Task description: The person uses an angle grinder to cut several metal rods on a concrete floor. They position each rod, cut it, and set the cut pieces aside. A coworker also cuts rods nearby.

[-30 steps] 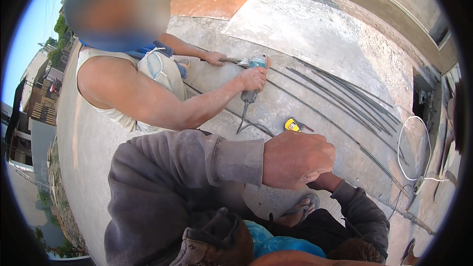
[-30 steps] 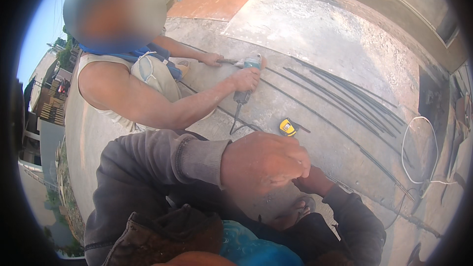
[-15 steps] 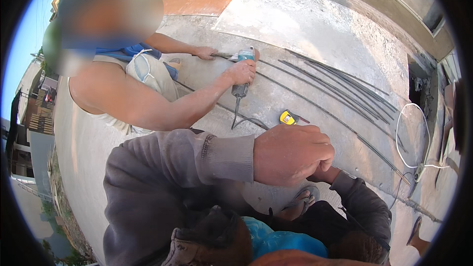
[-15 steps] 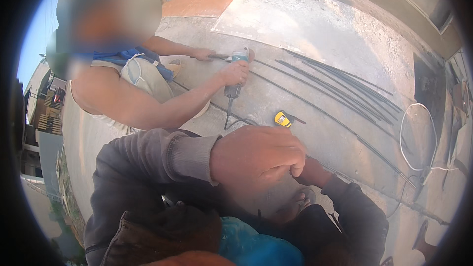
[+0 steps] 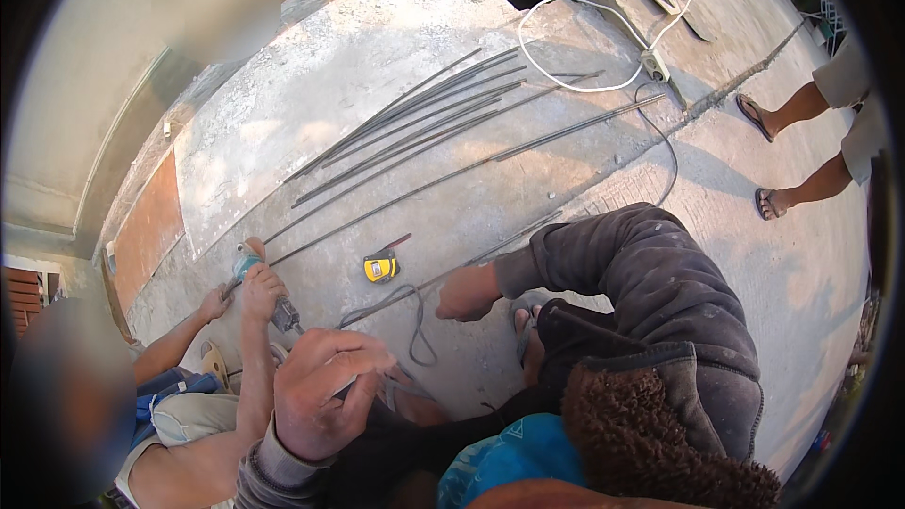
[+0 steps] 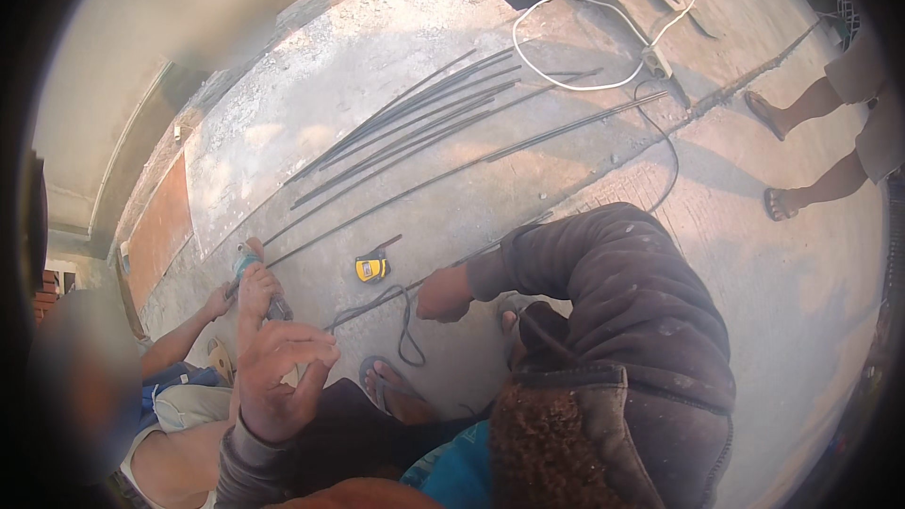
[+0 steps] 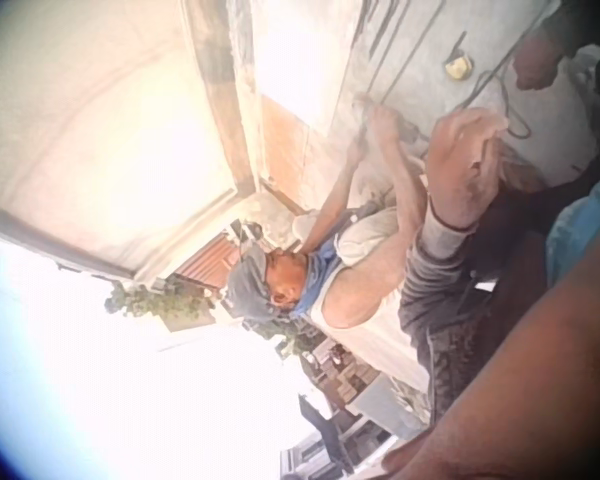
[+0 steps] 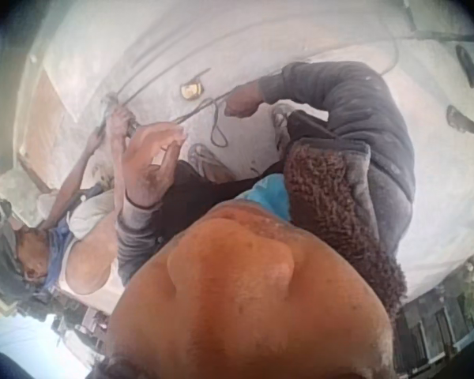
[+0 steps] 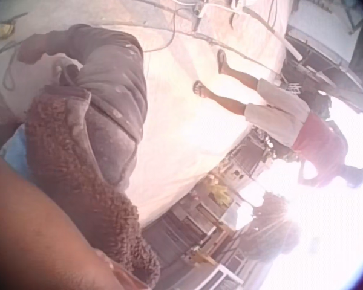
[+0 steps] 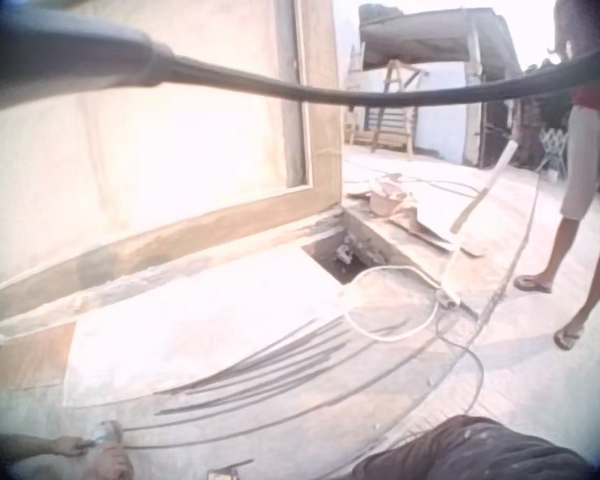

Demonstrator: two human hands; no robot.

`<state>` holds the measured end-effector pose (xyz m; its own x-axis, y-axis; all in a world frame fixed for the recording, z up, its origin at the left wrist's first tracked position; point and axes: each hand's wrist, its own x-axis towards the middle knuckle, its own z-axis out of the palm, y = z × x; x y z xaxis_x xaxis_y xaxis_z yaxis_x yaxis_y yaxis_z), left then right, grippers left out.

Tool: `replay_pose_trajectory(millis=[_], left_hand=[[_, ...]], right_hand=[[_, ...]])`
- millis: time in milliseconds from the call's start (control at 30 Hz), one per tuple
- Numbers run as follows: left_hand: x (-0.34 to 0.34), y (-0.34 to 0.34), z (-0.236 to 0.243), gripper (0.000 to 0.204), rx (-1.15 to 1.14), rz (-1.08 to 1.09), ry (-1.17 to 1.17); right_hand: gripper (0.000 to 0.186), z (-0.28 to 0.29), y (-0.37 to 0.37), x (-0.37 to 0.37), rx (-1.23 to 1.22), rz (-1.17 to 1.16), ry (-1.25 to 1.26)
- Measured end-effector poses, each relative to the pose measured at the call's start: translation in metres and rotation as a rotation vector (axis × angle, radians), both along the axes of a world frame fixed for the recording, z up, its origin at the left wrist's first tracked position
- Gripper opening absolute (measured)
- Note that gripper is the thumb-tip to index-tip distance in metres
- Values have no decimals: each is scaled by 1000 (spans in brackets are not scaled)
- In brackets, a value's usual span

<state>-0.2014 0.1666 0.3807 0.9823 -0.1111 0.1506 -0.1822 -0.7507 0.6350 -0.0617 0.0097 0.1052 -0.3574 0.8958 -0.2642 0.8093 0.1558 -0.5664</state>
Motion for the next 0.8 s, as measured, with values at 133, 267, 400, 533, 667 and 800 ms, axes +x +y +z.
replay_pose_trajectory(millis=[133, 267, 400, 533, 667, 800], left_hand=[[-3, 3, -1, 27, 13, -16, -1], [-3, 4, 0, 28, 16, -9, 12], [0, 3, 3, 24, 26, -9, 17], [1, 2, 5, 20, 34, -3, 17], [-2, 1, 2, 20, 19, 41, 3], [-4, 0, 3, 19, 15, 67, -13]], right_hand=[[16, 3, 6, -5, -1, 4, -4], [16, 6, 5, -5, 7, 12, -21], [16, 7, 4, -4, 31, 28, -24], [16, 4, 6, -4, 36, 35, -30], [15, 6, 4, -5, 36, 21, -23], [15, 4, 5, -8, 32, 27, -18]])
